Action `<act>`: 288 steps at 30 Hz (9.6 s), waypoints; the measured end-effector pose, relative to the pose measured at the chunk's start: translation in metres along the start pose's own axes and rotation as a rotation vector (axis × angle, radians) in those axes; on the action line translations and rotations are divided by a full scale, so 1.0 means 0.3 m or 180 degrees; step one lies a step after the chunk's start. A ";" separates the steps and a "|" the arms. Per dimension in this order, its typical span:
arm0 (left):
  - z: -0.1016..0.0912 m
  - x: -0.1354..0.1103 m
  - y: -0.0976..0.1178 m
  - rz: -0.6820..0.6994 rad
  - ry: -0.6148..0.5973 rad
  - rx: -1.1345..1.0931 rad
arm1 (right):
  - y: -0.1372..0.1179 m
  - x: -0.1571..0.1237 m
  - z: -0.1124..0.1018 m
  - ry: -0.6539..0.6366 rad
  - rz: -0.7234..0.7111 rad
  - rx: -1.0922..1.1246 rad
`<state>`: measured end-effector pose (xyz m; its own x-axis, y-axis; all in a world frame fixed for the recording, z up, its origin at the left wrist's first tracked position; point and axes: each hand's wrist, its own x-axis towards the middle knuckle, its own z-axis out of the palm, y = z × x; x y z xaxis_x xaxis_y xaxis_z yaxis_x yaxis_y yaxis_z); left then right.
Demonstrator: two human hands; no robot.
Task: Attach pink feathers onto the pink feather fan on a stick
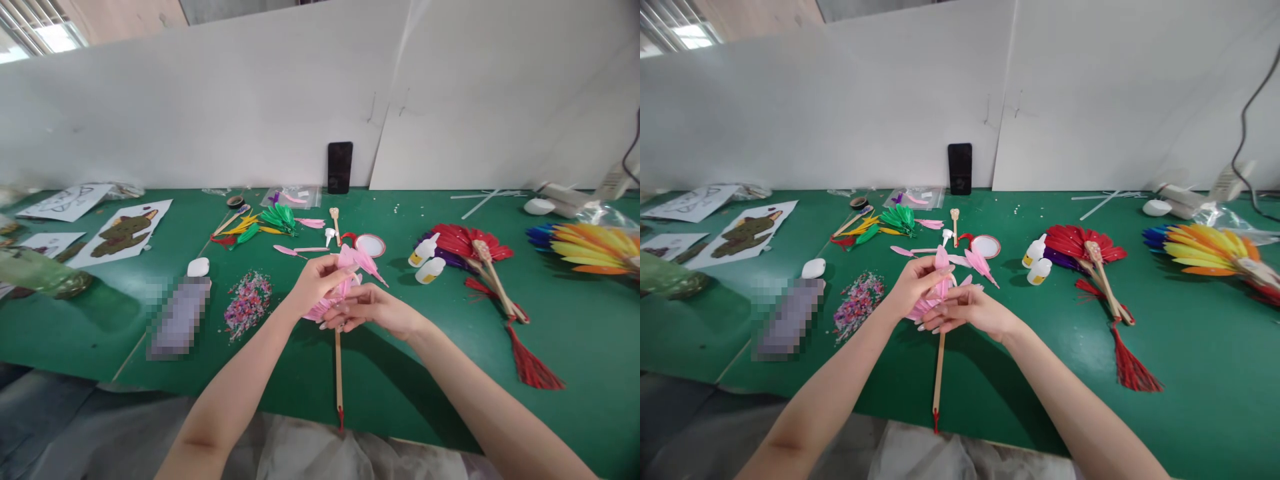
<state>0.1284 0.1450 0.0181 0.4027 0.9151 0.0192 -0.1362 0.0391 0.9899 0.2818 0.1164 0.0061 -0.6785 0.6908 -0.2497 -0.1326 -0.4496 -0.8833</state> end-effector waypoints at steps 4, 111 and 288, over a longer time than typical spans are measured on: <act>0.003 0.001 -0.003 -0.0014 0.0075 -0.0025 | 0.014 0.007 -0.008 0.0001 -0.0011 0.0052; -0.002 0.016 -0.043 0.0107 0.0143 -0.0068 | -0.011 0.010 -0.033 0.0680 -0.0201 -0.0171; 0.028 0.007 -0.046 0.0315 0.0345 -0.0560 | 0.013 0.022 0.013 0.0773 -0.0752 -0.0111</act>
<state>0.1386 0.1430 0.0056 0.2810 0.9554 0.0904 -0.3298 0.0077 0.9440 0.2740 0.1168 0.0026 -0.4397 0.8901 -0.1200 -0.2381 -0.2444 -0.9400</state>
